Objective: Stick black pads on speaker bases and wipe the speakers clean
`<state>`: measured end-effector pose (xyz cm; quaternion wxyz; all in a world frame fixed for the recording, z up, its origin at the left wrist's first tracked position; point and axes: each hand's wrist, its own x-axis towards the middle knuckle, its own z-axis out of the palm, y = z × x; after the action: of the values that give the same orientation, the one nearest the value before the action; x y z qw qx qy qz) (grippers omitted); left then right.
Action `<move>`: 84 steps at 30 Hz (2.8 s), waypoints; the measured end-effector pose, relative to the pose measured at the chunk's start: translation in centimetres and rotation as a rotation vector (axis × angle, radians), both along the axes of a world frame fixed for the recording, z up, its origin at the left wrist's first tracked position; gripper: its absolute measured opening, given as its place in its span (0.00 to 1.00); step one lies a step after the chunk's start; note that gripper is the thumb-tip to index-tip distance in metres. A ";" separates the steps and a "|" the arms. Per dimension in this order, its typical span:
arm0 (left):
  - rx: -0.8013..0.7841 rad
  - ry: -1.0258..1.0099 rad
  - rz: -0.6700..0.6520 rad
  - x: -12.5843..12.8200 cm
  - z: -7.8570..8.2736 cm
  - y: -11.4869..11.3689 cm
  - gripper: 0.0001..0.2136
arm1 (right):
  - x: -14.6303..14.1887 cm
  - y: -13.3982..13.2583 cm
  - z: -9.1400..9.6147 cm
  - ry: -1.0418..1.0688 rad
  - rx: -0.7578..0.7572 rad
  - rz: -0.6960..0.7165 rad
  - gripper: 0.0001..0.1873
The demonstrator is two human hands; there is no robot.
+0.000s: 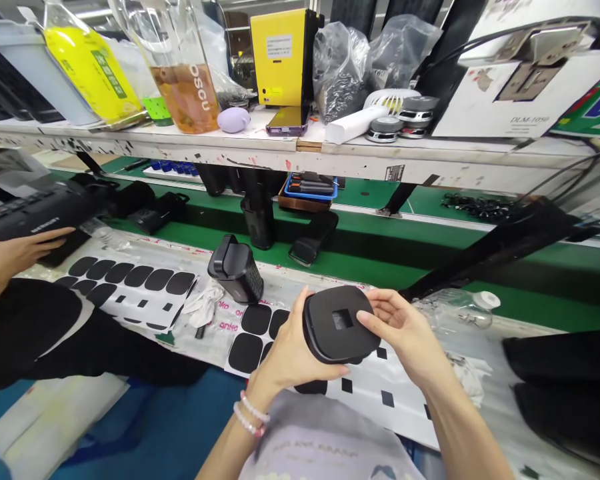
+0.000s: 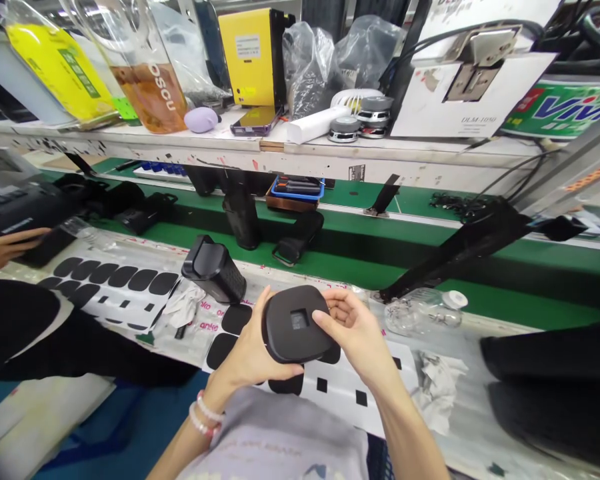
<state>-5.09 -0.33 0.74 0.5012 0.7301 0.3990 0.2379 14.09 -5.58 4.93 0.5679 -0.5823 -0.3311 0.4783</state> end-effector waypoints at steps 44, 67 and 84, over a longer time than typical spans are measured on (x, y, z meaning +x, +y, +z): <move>0.012 0.008 -0.011 -0.2 -0.5 0.1 0.63 | -0.4 -0.1 -0.8 -0.093 -0.013 0.025 0.19; 0.038 -0.006 -0.022 -0.1 -0.7 0.0 0.65 | -0.6 0.2 -0.5 -0.151 -0.043 0.003 0.21; 0.037 0.036 -0.025 0.0 -0.6 0.0 0.64 | -1.1 0.2 -0.7 -0.417 -0.085 0.025 0.17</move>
<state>-5.04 -0.35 0.17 0.4831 0.7483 0.3946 0.2258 13.03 -5.34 4.20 0.4559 -0.6882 -0.4281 0.3678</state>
